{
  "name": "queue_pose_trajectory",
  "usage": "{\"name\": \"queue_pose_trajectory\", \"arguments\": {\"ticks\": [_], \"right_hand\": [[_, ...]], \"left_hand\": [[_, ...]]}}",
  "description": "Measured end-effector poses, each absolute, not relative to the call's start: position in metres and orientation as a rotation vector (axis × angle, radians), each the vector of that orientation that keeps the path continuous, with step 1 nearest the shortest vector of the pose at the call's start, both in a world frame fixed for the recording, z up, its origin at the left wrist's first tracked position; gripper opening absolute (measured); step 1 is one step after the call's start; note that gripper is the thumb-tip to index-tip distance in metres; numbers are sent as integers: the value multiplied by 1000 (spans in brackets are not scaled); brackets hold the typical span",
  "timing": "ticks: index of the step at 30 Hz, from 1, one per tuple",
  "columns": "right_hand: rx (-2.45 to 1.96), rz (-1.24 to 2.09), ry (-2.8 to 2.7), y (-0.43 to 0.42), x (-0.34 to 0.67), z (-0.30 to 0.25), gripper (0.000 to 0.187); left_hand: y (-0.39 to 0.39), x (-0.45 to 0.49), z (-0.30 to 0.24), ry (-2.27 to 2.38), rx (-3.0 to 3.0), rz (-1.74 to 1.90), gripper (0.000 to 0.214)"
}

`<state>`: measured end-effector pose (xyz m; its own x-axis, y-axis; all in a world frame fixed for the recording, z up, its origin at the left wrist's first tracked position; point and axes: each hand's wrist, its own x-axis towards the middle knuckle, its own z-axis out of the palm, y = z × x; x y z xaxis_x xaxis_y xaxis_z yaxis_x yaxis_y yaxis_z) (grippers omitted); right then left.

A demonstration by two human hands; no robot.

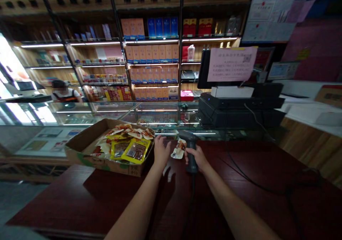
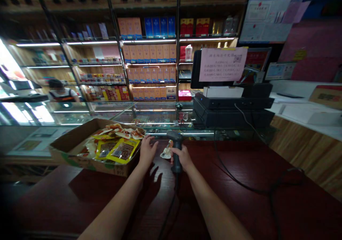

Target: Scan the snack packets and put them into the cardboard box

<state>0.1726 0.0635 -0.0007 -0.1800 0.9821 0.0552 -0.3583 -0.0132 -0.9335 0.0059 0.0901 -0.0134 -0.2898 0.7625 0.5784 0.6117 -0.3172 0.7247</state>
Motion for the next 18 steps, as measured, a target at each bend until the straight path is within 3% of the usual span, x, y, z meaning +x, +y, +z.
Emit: {"name": "queue_pose_trajectory", "arguments": {"ticks": [6,9,14,18], "right_hand": [[-842,1468,-969,66,205,-26,36],[-852,1472,-958,66,207,-35,34],[-884,1511,-1077,63,198,-42,34],[-909,1590,-1213,56,190,-42,33]], "left_hand": [[106,42,-59,2066,1830,1035,52],[105,44,-70,2163,1881,886,55],[109,36,-71,1990,1755,1091,26],[117,28,-74,1644,1427,1419,25]]}}
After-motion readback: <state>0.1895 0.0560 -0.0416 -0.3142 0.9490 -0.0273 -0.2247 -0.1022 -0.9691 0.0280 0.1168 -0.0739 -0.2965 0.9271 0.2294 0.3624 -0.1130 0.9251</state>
